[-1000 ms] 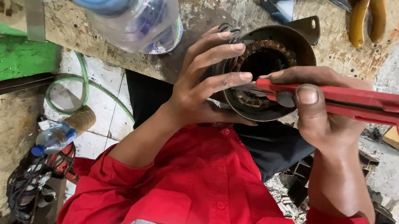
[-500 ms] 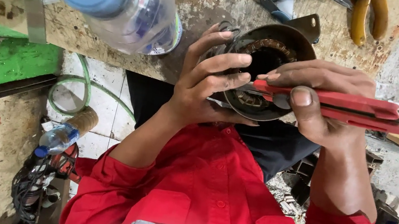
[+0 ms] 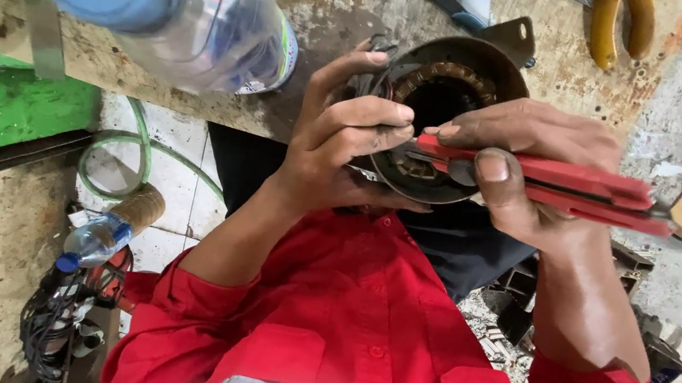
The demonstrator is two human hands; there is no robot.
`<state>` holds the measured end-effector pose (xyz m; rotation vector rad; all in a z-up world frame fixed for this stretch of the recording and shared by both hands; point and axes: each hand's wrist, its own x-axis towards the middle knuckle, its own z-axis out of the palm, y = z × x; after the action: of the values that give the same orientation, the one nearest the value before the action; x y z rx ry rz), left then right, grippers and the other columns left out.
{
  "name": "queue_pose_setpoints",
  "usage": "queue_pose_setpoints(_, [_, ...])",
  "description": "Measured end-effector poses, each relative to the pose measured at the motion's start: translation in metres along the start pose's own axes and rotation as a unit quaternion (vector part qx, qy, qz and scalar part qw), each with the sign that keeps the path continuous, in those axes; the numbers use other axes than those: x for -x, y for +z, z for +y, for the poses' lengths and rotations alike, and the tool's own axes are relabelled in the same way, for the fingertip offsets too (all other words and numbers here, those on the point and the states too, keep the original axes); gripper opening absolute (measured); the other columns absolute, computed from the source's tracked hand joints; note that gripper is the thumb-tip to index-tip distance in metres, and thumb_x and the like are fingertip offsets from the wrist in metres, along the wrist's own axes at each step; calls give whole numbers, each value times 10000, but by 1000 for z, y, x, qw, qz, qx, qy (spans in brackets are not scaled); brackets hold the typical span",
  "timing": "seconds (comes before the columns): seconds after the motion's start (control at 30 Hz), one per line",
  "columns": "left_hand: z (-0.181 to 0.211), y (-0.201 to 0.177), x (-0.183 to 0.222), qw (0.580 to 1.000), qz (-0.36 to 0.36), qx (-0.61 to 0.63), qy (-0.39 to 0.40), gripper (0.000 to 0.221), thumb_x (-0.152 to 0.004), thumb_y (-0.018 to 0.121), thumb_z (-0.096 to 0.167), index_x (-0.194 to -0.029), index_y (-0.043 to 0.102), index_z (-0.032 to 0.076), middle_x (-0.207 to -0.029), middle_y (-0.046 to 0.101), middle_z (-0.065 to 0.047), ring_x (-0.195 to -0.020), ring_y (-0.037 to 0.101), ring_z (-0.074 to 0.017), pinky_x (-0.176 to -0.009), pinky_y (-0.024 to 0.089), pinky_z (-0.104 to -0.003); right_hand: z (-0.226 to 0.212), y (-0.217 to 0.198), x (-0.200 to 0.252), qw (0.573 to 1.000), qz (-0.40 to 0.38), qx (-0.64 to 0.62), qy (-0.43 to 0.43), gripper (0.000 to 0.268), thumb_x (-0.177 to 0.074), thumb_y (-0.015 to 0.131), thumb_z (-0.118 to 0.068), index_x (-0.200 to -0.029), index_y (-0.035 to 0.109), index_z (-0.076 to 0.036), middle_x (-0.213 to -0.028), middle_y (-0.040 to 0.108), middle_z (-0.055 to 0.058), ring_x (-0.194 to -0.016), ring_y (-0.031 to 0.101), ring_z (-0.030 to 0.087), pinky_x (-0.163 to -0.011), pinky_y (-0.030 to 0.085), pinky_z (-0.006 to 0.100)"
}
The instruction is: Extracting copper stator wires from a motor housing using pliers and a liquid lubricant.
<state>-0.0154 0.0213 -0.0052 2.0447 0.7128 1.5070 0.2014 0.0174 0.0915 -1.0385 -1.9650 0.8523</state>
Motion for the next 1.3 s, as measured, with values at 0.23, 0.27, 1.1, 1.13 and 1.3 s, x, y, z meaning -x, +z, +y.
queue_pose_setpoints(0.23, [0,0,1,1000,5,-4,4,565,-842,935,452,-1162,659,78,-1271,621,-23,-1354,448,-407,-1179,481,-633,4,14,9,997,69,1,-33,435,-1053,477,-275,-902,711,60,-864,741,225,-798,769,351,-735,612,406])
queue_pose_setpoints(0.27, [-1,0,1,1000,3,0,6,551,-868,909,448,-1191,645,89,-1295,606,-12,-1364,447,-402,-1190,480,-646,3,15,8,997,73,4,-35,436,-1050,476,-272,-892,705,63,-855,740,222,-793,772,352,-737,618,412])
queue_pose_setpoints(1.1, [2,1,-1,1000,2,-15,14,585,-828,931,469,-1184,650,99,-1256,606,-17,-1350,445,-376,-1159,519,-645,-3,25,17,992,114,-2,-53,420,-1086,459,-283,-974,708,36,-930,754,180,-841,766,340,-865,579,455])
queue_pose_setpoints(1.13, [1,2,0,1000,3,-12,12,585,-828,931,469,-1184,650,99,-1256,606,-17,-1350,445,-376,-1159,519,-645,-3,24,17,992,112,-1,-50,420,-1086,459,-283,-974,708,36,-930,754,180,-841,766,340,-865,579,455])
queue_pose_setpoints(1.3, [-1,1,3,1000,-8,-12,4,532,-877,868,477,-1199,631,126,-1273,615,-7,-1360,450,-375,-1192,480,-619,2,31,22,990,124,19,-57,390,-1077,472,-294,-969,713,-8,-928,772,151,-842,790,284,-880,573,428])
